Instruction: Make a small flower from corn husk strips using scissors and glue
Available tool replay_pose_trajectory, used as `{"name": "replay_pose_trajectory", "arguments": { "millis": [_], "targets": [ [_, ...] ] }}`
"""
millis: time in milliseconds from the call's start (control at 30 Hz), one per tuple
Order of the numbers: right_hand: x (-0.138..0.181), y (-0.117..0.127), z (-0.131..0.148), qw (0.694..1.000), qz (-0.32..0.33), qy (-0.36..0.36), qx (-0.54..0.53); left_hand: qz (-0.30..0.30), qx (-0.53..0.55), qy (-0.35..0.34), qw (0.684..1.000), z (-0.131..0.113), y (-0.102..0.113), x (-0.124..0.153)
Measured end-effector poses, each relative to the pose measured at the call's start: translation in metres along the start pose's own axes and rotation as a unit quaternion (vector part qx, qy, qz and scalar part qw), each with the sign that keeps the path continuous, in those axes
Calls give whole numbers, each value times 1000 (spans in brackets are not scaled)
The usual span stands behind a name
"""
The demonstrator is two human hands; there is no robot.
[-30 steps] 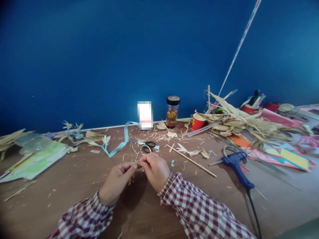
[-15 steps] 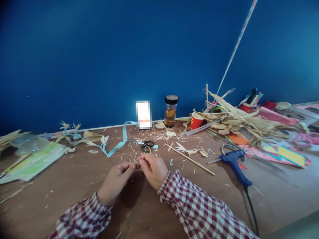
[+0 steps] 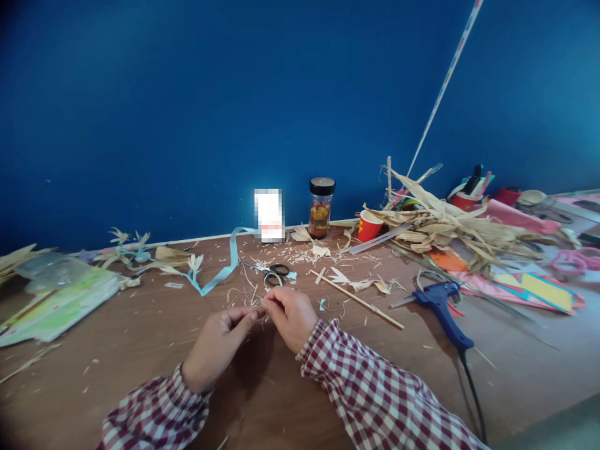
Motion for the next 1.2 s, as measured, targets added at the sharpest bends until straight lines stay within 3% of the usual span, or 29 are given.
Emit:
{"name": "replay_pose_trajectory", "arguments": {
  "millis": [600,833,1200],
  "targets": [
    [0,0,-5,999,-2,-16,35,-33,-11,20,999,1,1,0],
    [2,-4,-1,999,39,-3,4,-16,-26,9,999,1,-2,1],
    [2,-5,-11,999,15,-28,39,-40,-60,-24,997,-3,-1,2]
  ]
}}
Point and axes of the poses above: each hand's wrist, its own x-axis away from the middle knuckle, its own y-axis out of the back of the hand, z = x × y, the point moved 2 cm from there along -x, towards the middle knuckle, and after that the axes turned 5 degrees about -x, right-handed, at the moved point
